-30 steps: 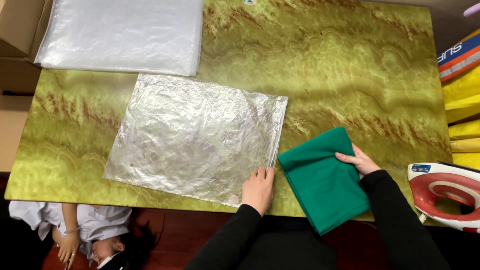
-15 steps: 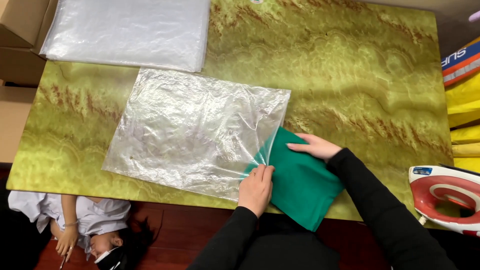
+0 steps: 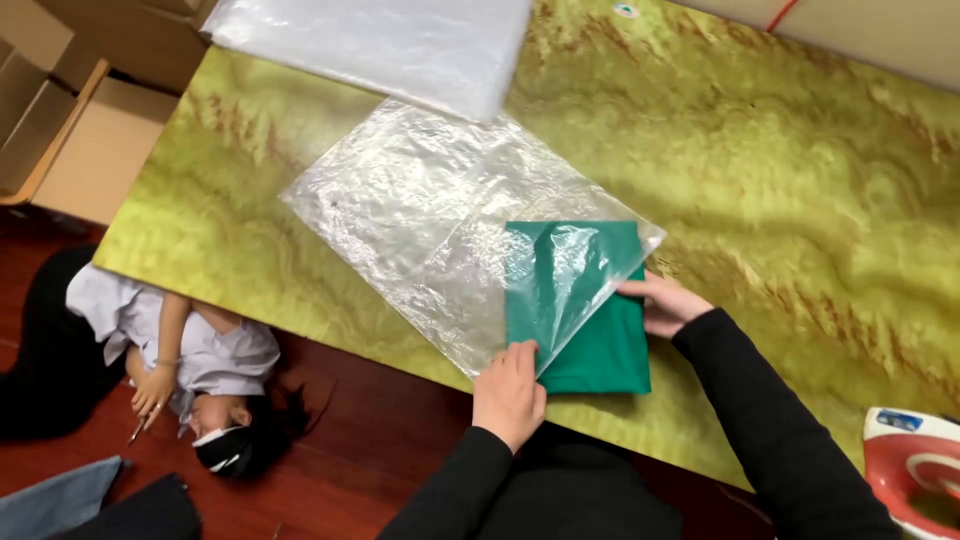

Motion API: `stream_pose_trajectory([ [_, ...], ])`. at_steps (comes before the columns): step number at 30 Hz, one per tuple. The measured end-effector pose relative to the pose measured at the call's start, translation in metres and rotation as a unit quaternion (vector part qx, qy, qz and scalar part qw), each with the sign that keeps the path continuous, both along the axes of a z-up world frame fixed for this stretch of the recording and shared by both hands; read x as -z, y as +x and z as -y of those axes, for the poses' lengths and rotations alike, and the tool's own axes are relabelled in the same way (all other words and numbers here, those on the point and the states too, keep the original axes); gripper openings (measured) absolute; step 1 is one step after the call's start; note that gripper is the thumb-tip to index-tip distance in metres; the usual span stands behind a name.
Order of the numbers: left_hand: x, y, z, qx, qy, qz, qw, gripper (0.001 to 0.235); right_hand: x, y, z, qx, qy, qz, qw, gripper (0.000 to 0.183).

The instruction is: The person irons a green t-shirt on both sides, folds it neatly, places it into a plastic bag, and then puts the bagged shirt into a cardboard box. The person then closes the box and places it with other boxes.

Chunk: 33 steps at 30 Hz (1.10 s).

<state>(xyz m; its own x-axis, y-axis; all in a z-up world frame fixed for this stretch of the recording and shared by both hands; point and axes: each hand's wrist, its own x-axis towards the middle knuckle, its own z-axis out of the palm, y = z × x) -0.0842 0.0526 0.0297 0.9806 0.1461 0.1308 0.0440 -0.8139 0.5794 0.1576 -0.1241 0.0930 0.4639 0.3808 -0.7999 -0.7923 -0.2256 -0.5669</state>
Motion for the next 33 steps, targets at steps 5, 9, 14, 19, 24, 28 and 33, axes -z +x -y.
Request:
stream_pose_trajectory([
  [5,-0.015,-0.010,-0.002,-0.004,-0.054,0.064,0.996,0.039,0.027,-0.020,-0.024,0.066,0.105,-0.047,0.991,0.053],
  [9,-0.038,-0.009,-0.003,-0.006,-0.116,0.086,0.989,0.039,0.057,-0.022,-0.070,0.174,0.211,-0.019,0.962,0.039],
  [14,-0.032,-0.025,-0.013,-0.073,-0.029,0.050,0.996,0.044,0.071,-0.036,-0.073,0.081,0.165,-0.129,0.974,0.039],
  [19,-0.008,-0.053,-0.024,-0.171,0.047,-0.056,0.983,0.033,0.075,-0.056,-0.100,0.212,0.102,-0.018,0.972,0.131],
  [24,-0.031,-0.061,-0.025,-0.187,-0.084,-0.049,0.978,0.024,0.086,-0.042,-0.172,0.069,0.162,0.029,0.984,0.037],
  [28,-0.053,-0.065,-0.021,-0.180,-0.118,-0.028,0.976,0.024,0.093,-0.047,-0.246,0.095,0.129,0.015,0.987,0.119],
  [33,-0.072,-0.066,-0.019,-0.168,-0.176,0.041,0.969,0.020,0.063,-0.057,-0.325,0.115,0.213,-0.036,0.970,0.105],
])
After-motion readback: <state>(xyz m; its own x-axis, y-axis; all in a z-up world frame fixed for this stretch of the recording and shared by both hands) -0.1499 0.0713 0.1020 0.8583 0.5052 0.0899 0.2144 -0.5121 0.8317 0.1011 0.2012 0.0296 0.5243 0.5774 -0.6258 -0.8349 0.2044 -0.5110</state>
